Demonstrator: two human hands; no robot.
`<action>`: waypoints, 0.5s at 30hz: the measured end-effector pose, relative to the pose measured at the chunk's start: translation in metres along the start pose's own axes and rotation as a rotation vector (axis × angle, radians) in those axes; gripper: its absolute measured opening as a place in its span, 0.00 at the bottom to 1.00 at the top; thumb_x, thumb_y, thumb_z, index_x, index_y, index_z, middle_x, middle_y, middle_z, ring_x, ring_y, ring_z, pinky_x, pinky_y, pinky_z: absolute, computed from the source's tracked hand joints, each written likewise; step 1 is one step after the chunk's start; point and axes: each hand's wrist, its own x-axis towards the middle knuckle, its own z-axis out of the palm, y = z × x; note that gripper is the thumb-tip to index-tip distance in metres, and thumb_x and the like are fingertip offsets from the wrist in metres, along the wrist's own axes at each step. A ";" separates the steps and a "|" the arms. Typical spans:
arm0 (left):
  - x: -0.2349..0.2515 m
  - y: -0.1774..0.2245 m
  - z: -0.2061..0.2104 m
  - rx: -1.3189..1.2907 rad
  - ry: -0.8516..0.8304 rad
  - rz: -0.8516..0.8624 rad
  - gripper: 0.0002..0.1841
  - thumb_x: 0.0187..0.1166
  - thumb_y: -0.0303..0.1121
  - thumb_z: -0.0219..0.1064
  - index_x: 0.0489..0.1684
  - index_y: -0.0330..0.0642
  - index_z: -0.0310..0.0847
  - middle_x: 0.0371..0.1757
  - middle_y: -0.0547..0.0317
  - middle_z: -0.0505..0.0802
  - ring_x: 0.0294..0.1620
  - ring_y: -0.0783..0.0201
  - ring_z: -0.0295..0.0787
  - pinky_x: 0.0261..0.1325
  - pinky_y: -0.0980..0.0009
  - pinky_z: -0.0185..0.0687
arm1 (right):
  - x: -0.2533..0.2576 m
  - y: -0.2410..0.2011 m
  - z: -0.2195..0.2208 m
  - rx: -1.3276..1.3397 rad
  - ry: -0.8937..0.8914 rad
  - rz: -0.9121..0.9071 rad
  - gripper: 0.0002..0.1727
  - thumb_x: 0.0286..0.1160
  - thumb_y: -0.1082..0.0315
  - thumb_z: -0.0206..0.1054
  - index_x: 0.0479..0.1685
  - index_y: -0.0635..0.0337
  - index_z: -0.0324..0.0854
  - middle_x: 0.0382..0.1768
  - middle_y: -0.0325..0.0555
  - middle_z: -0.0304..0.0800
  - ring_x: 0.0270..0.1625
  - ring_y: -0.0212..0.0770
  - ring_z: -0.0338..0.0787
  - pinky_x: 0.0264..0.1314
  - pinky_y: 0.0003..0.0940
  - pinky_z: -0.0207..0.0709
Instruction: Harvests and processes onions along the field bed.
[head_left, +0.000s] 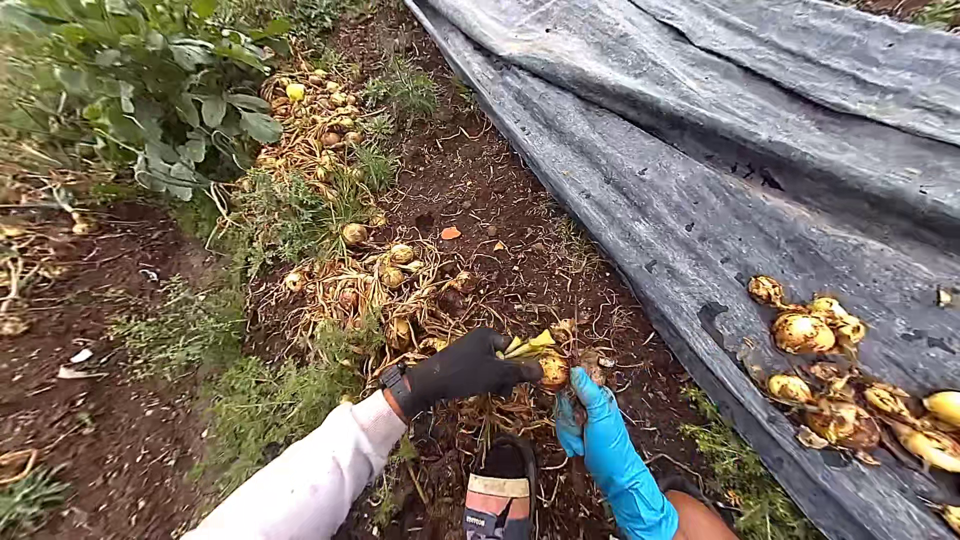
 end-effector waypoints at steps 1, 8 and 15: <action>0.003 0.001 -0.005 0.268 0.111 -0.010 0.27 0.77 0.63 0.69 0.24 0.46 0.86 0.19 0.65 0.85 0.22 0.67 0.82 0.30 0.65 0.79 | -0.001 0.001 0.002 -0.061 0.019 0.014 0.27 0.77 0.37 0.60 0.20 0.49 0.74 0.10 0.32 0.68 0.08 0.28 0.64 0.10 0.25 0.62; 0.006 0.002 0.015 0.596 -0.085 0.200 0.17 0.86 0.46 0.63 0.50 0.39 0.83 0.47 0.46 0.91 0.50 0.45 0.91 0.52 0.41 0.85 | 0.018 0.022 -0.012 -0.134 0.021 0.199 0.29 0.77 0.37 0.60 0.44 0.58 0.78 0.17 0.36 0.78 0.15 0.33 0.78 0.20 0.30 0.81; 0.053 -0.017 0.028 0.726 -0.201 0.279 0.12 0.83 0.38 0.61 0.44 0.39 0.86 0.42 0.44 0.93 0.47 0.40 0.92 0.44 0.36 0.83 | 0.032 0.026 -0.007 -0.366 0.315 -0.135 0.38 0.55 0.48 0.86 0.62 0.65 0.81 0.47 0.42 0.95 0.52 0.31 0.94 0.62 0.31 0.89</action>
